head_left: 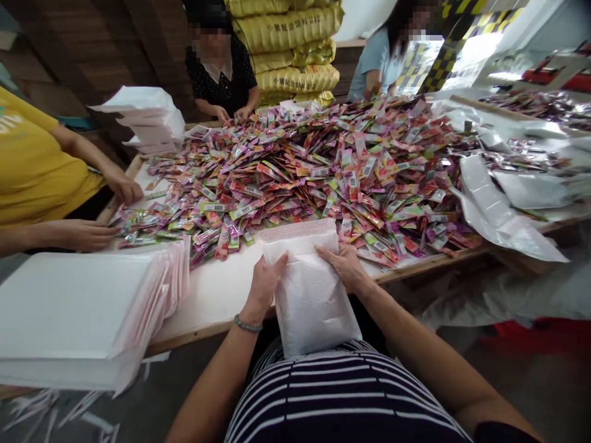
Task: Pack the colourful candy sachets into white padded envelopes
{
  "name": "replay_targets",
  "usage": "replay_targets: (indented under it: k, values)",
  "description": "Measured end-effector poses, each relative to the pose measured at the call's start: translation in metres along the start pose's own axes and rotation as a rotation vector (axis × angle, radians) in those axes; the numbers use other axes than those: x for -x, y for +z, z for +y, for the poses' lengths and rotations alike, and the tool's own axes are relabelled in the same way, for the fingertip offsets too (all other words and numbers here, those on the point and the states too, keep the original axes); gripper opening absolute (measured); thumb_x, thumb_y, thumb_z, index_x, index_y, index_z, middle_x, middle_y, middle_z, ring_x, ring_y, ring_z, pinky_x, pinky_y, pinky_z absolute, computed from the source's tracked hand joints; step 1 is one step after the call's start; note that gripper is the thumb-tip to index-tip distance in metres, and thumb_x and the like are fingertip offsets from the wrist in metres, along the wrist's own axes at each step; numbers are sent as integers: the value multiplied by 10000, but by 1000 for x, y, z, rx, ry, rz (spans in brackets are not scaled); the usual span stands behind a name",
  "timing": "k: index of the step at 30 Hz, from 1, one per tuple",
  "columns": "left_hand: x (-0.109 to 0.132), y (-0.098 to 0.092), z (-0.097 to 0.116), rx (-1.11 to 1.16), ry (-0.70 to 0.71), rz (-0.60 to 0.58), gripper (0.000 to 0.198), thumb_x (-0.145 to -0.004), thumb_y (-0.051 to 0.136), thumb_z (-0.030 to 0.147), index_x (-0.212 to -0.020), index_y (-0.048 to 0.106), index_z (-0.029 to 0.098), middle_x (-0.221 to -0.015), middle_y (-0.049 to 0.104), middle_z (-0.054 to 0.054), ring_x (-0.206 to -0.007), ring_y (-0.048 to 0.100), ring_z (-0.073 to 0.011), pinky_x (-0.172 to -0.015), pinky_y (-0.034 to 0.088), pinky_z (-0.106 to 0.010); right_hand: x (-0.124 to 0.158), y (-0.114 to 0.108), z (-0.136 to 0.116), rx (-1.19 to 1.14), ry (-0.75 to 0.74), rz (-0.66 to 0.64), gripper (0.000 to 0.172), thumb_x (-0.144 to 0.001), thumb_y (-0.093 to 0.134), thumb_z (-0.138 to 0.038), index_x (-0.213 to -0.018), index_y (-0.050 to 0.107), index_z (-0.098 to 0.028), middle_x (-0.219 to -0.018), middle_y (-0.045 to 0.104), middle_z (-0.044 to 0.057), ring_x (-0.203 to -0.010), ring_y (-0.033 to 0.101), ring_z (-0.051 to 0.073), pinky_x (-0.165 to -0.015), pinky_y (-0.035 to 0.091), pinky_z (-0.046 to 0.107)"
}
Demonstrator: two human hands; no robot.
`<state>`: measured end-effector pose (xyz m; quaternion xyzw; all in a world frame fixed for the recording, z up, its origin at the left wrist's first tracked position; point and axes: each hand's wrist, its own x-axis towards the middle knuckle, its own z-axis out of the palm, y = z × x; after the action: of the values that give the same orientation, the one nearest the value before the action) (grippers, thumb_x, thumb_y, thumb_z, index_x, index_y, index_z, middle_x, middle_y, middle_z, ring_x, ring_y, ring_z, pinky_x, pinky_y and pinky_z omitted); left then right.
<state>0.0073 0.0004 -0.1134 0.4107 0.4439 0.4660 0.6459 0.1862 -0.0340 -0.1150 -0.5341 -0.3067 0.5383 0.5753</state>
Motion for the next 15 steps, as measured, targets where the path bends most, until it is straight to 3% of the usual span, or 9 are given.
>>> replay_targets:
  k: [3,5,8,9,10,12,14,15]
  values:
    - [-9,12,11,91,-27,50,454,-566,831,442,-866,680,136,-799,727,-31,-716,646,-168,-710,500,-293,-3,-5,1,83,-58,13,449,-677,725,-587,-786,698,-153,-679,690,31,-558,567,158,-515,432,265]
    - [-12,17,11,148,-48,77,435,-569,820,438,-842,663,138,-720,701,-5,-654,631,-151,-673,492,-283,-7,-10,2,245,-175,121,447,-770,624,-606,-791,693,-165,-669,670,35,-585,567,178,-559,457,298]
    - [-11,22,8,159,-37,66,420,-626,784,409,-925,651,145,-756,705,-6,-681,641,-151,-683,494,-274,-8,-15,-5,624,-585,423,350,-848,577,-508,-884,694,-180,-829,675,78,-796,598,237,-780,490,393]
    - [-10,24,7,159,-25,39,433,-653,767,399,-987,645,152,-794,713,-11,-706,648,-154,-699,497,-274,-7,-14,-10,748,-747,460,295,-866,576,-449,-947,692,-190,-922,672,97,-891,595,254,-861,470,418]
    - [-10,26,7,157,-12,-2,458,-675,752,392,-1052,634,160,-835,718,-18,-733,653,-157,-715,499,-276,-7,-10,-16,868,-888,418,253,-887,564,-387,-1010,684,-201,-1010,661,111,-973,583,262,-921,447,428]
    - [-10,31,7,130,30,-99,506,-699,739,395,-1136,613,174,-909,721,-31,-790,657,-167,-748,500,-280,-6,2,-31,1094,-1058,150,229,-924,512,-271,-1080,668,-209,-1097,642,123,-1038,568,254,-958,433,411]
    - [-11,36,9,65,77,-163,493,-689,753,411,-1101,635,166,-947,718,-43,-851,652,-184,-770,496,-277,-11,18,-42,1273,-1078,-104,244,-934,457,-175,-1061,665,-190,-1079,645,127,-999,576,239,-918,455,381]
    - [-12,38,10,28,91,-181,475,-682,761,418,-1064,650,159,-957,718,-48,-879,648,-193,-777,495,-276,-15,25,-45,1328,-1052,-170,253,-929,438,-139,-1030,666,-179,-1060,648,130,-974,578,235,-894,463,373]
